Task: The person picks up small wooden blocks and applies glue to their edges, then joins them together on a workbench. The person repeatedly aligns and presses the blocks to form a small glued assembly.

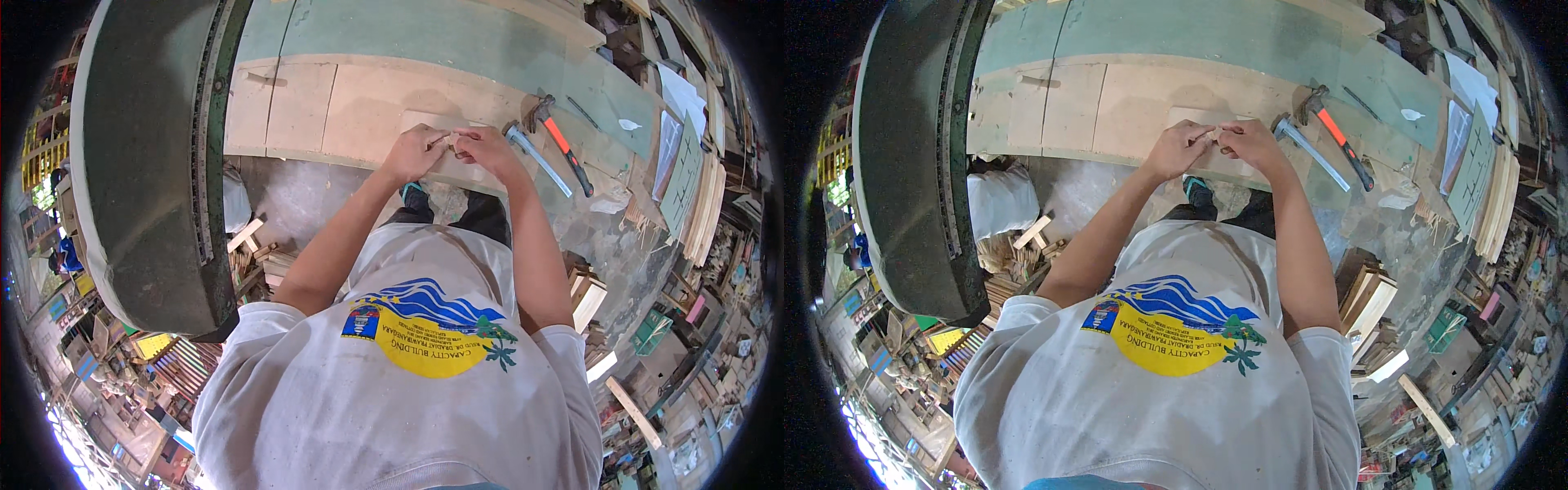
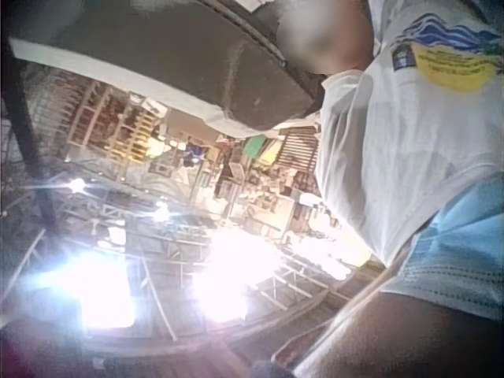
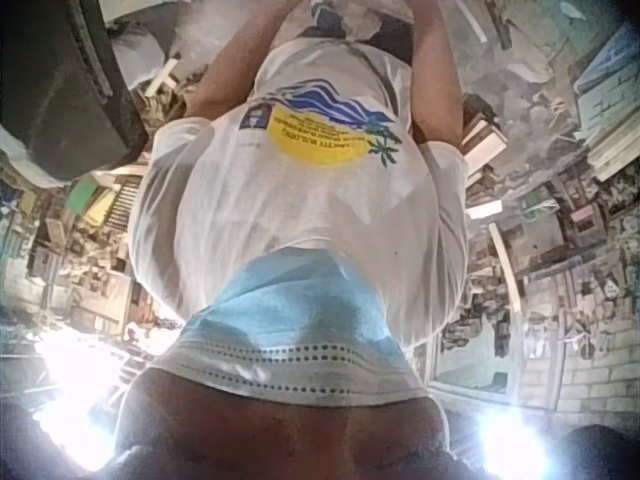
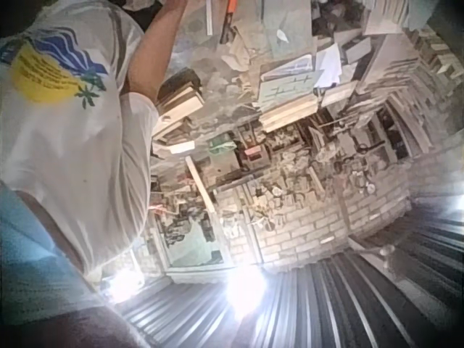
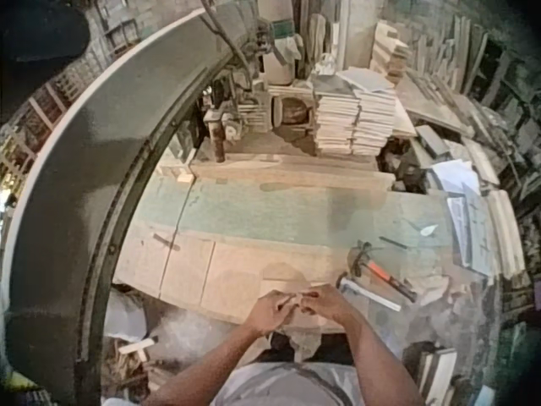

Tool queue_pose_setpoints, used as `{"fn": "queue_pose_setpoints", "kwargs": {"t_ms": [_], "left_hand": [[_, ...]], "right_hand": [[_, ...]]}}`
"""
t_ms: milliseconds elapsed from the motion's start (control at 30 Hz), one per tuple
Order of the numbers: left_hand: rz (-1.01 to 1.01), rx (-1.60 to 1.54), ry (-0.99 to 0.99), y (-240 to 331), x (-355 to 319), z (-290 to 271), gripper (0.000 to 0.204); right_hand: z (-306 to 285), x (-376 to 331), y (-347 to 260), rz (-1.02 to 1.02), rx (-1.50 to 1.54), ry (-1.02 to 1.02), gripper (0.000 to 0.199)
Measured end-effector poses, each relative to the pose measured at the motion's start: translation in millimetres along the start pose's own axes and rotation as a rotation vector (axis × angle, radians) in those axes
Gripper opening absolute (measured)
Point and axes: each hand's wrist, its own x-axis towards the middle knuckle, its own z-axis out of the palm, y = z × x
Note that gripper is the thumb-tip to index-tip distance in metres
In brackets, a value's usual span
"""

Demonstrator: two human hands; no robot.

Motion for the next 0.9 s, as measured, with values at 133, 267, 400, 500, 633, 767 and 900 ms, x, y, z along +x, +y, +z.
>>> {"fn": "queue_pose_setpoints", "kwargs": {"t_ms": [133, 267, 400, 500, 633, 767, 900], "left_hand": [[-0.045, -0.010, -0.006, -3, 0, 2, 0.040], [-0.055, -0.027, 0.010, 3, -1, 1, 0.035], [-0.055, -0.029, -0.039, -5, 1, 0, 0.040], [-0.071, -0.047, -0.070, -10, 3, 0, 0.041], [-0.103, -0.065, -0.110, -11, 5, -2, 0.044], [-0.180, -0.151, -0.097, -14, 3, 0, 0.046], [-0.228, -0.126, -0.079, -6, 1, -1, 0.047]], "right_hand": [[-1, -1, -2, 0.007, -0.021, 0.012, 0.046], [-3, -2, -5, 0.053, -0.055, -0.031, 0.040], [-1, 0, 0, 0.043, -0.030, -0.001, 0.026], [-2, 7, 13, 0.012, -0.005, -0.010, 0.025], [-8, 14, 23, -0.029, -0.099, -0.064, 0.031], [-8, 4, 12, -0.041, -0.246, -0.023, 0.036], [-3, -1, 14, -0.053, -0.160, 0.030, 0.042]]}}
